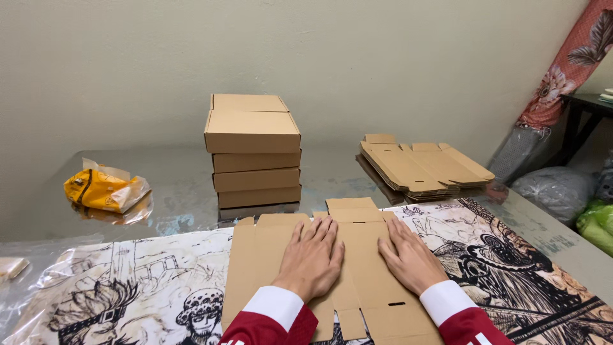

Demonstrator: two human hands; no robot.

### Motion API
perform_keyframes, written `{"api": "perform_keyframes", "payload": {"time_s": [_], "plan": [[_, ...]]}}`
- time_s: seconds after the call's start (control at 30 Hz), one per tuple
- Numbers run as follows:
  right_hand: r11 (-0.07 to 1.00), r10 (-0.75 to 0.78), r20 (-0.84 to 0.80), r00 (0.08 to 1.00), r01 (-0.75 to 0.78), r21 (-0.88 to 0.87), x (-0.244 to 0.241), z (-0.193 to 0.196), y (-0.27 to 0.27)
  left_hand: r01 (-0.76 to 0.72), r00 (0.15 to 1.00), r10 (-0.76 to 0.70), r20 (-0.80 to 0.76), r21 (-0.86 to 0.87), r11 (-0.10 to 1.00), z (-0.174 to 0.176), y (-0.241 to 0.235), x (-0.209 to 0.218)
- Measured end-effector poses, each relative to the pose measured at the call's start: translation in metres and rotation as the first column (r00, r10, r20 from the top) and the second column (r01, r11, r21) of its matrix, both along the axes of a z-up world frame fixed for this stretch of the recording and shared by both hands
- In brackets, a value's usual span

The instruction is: The person assembles a small cardboard box by folding its flaps and tucking them into slots to form the structure. They then pick up a flat, unassembled cardboard sheet and begin folding it along pre-scored lines to prepare it for assembly.

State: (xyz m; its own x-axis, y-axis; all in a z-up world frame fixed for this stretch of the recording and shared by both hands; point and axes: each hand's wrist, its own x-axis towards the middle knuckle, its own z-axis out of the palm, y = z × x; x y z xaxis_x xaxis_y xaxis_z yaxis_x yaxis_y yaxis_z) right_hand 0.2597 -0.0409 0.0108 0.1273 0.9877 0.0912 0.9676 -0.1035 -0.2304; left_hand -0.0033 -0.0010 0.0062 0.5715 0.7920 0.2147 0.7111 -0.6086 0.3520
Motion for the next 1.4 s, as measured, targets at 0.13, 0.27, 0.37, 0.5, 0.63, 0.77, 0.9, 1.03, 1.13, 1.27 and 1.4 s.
{"api": "perform_keyframes", "payload": {"time_s": [0.13,0.27,0.37,0.5,0.63,0.77,0.9,1.03,1.13,1.27,1.4], "plan": [[0.998,-0.059,-0.018,0.998,0.059,0.002,-0.002,0.002,0.001,-0.006,1.000,0.006,-0.008,0.017,1.000,-0.003,0.002,0.003],[0.995,0.016,0.126,0.992,-0.028,0.095,0.013,-0.026,0.021,0.008,1.000,-0.008,0.016,0.010,1.000,0.002,-0.005,0.000],[0.971,0.189,0.460,0.868,-0.096,-0.218,0.013,-0.028,0.026,0.027,0.999,-0.027,0.044,-0.018,0.999,0.007,-0.011,-0.002],[0.994,-0.004,0.272,0.962,0.033,-0.102,0.015,-0.039,0.048,0.027,0.998,-0.026,0.049,-0.027,0.999,0.004,-0.005,0.000],[0.990,-0.011,0.188,0.982,0.037,-0.133,-0.002,-0.026,0.040,0.036,0.998,-0.033,0.051,-0.042,0.998,0.007,-0.008,0.000],[0.995,0.094,0.053,0.994,-0.092,-0.036,0.005,-0.026,0.034,0.071,0.993,-0.067,0.100,-0.036,0.997,0.006,-0.007,-0.003],[0.994,0.110,0.006,0.994,-0.110,0.019,0.015,-0.009,0.017,0.114,0.972,-0.093,0.214,-0.085,0.990,0.011,-0.007,-0.018],[0.998,0.052,-0.003,0.999,-0.052,0.025,0.041,-0.006,0.006,0.066,0.991,-0.067,0.119,0.016,0.998,0.002,0.000,-0.049],[0.994,0.082,0.057,0.995,-0.086,0.062,0.058,-0.017,0.009,0.018,0.986,-0.032,0.165,0.082,0.996,-0.004,0.002,-0.068],[0.946,0.314,0.017,0.949,-0.315,0.082,0.044,-0.018,0.011,-0.003,0.986,-0.016,0.164,0.111,0.994,-0.006,-0.001,-0.066],[0.917,0.391,0.025,0.920,-0.392,0.070,0.015,-0.008,0.014,0.018,0.981,-0.040,0.191,0.114,0.993,-0.002,-0.002,-0.067]]}}
